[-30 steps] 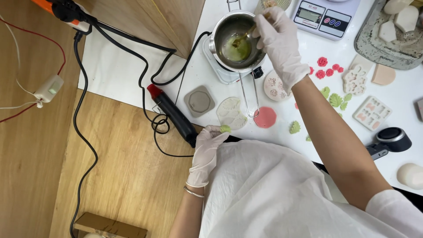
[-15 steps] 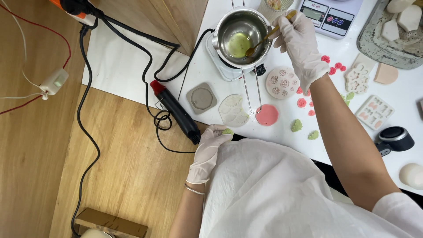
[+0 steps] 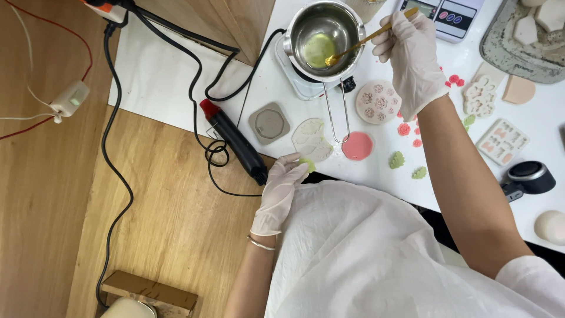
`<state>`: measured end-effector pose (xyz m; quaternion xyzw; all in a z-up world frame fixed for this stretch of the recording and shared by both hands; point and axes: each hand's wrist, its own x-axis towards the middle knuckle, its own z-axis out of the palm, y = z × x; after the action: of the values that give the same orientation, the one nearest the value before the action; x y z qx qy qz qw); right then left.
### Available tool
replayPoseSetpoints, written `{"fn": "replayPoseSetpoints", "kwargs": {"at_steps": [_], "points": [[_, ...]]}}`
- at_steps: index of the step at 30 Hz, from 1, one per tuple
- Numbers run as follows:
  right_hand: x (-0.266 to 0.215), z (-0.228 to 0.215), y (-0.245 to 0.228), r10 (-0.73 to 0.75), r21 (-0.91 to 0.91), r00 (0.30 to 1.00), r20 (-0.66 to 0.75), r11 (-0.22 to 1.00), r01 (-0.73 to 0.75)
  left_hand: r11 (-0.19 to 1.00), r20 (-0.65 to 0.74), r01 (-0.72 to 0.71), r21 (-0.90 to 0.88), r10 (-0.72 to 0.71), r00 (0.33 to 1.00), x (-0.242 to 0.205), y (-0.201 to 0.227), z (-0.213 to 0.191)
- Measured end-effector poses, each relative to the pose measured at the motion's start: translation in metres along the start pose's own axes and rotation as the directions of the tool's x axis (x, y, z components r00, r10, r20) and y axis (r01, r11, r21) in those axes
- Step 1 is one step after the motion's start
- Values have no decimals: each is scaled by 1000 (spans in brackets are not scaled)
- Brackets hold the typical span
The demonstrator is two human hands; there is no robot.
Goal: Preparing and arranging small wax leaves and roses for candle decoration.
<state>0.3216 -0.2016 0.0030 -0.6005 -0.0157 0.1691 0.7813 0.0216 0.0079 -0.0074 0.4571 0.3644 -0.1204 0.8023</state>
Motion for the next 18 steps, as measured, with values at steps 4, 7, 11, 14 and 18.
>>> {"fn": "replayPoseSetpoints", "kwargs": {"at_steps": [4,7,11,14,18], "points": [[-33,-4,-19,-23,51,999,-44,998,26,999,73,35,19,-36,997,17,-2,20],[-66,-10,-36,2,155,992,-128,988,19,999,174,39,0,-39,984,38,-12,34],[-108,-39,-34,35,272,970,-240,962,33,995,203,19,102,-39,978,82,-39,40],[-134,-46,-28,74,313,945,-317,949,31,985,184,-38,167,7,983,109,-54,40],[-165,-49,-11,147,327,911,-385,945,-15,988,191,-69,134,43,981,127,-67,43]]}}
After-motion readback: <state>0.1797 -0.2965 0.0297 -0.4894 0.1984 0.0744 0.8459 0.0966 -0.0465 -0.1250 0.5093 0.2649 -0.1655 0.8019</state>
